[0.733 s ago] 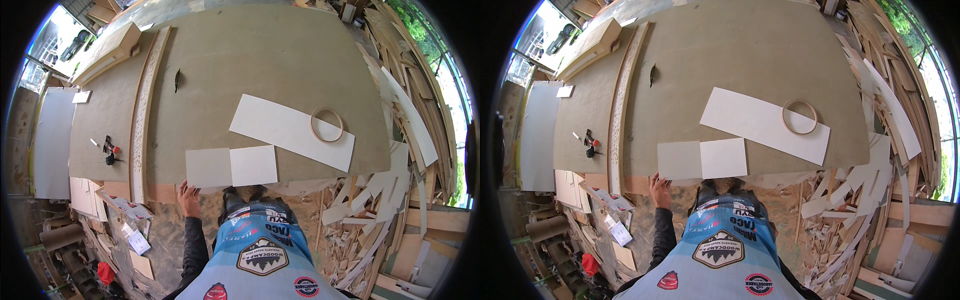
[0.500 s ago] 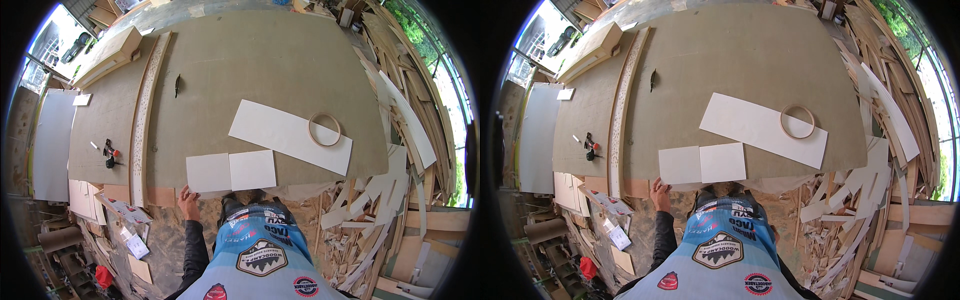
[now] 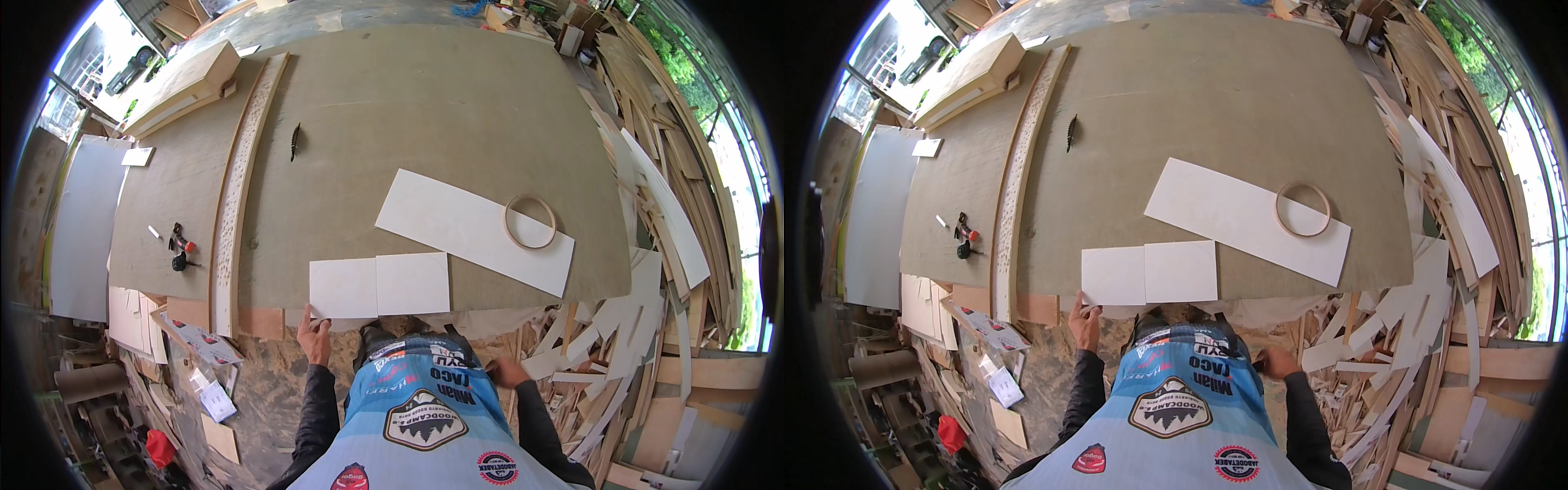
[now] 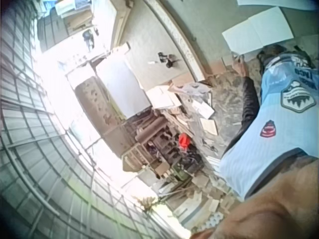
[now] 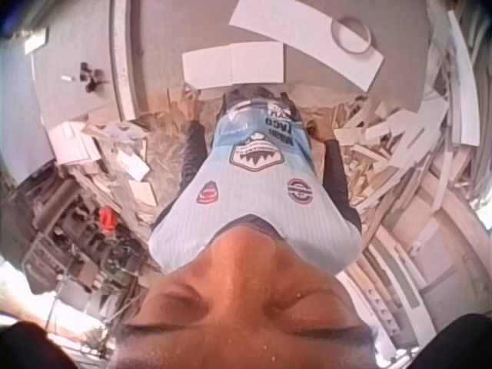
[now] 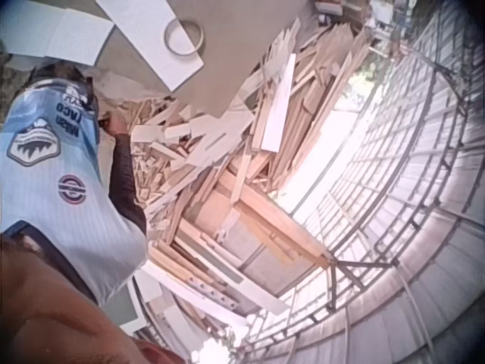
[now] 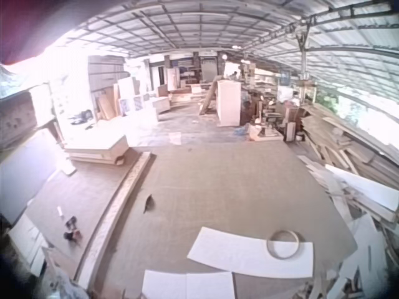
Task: The person traces the outline of a circular object onto pieces of white board using a pencil and then moves the boards on a workbench.
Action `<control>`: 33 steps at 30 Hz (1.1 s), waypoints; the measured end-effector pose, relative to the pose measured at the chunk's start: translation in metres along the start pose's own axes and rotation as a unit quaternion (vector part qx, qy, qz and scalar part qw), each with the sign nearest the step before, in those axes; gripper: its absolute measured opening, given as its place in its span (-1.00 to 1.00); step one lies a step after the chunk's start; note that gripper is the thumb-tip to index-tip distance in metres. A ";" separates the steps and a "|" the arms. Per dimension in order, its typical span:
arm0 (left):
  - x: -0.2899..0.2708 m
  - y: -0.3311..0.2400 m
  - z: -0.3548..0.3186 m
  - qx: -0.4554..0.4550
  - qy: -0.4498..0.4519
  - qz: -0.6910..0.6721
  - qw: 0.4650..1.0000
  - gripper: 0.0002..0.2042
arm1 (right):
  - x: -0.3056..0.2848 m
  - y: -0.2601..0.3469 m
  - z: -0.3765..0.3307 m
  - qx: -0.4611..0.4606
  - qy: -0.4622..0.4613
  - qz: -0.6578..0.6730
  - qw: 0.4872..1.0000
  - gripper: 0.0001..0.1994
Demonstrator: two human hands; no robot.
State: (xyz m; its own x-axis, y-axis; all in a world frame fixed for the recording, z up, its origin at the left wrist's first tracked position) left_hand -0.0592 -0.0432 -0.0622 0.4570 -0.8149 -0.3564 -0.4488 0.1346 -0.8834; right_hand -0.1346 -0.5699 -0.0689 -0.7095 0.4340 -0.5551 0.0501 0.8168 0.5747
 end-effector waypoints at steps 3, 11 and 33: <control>0.005 -0.024 -0.011 0.114 -0.060 0.237 0.963 -0.21 | -0.076 0.025 0.024 0.059 -0.270 -0.028 0.961 -0.73; 0.058 -0.111 -0.008 0.334 0.233 0.416 0.813 0.20 | -0.227 0.061 0.116 -0.020 -0.319 -0.205 0.925 0.39; 0.081 -0.104 0.046 0.327 0.303 0.465 0.765 0.28 | -0.279 -0.054 0.128 0.188 -0.408 -0.220 0.866 0.30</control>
State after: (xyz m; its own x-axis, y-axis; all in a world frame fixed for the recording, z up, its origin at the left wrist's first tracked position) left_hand 0.0599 -0.0972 -0.0128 -0.3547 -0.2808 -0.8918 0.2064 0.9068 -0.3676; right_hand 0.1503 -0.6868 -0.0223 0.0068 0.0484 -0.9988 0.2351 0.9708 0.0487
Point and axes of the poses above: each hand's wrist, its own z-axis towards the middle knuckle, its own x-axis out of the palm, y = z × x, the point moved 1 cm from there along z, towards the middle knuckle, and after that the axes turned 2 degrees about -x, right-handed, at the moved point
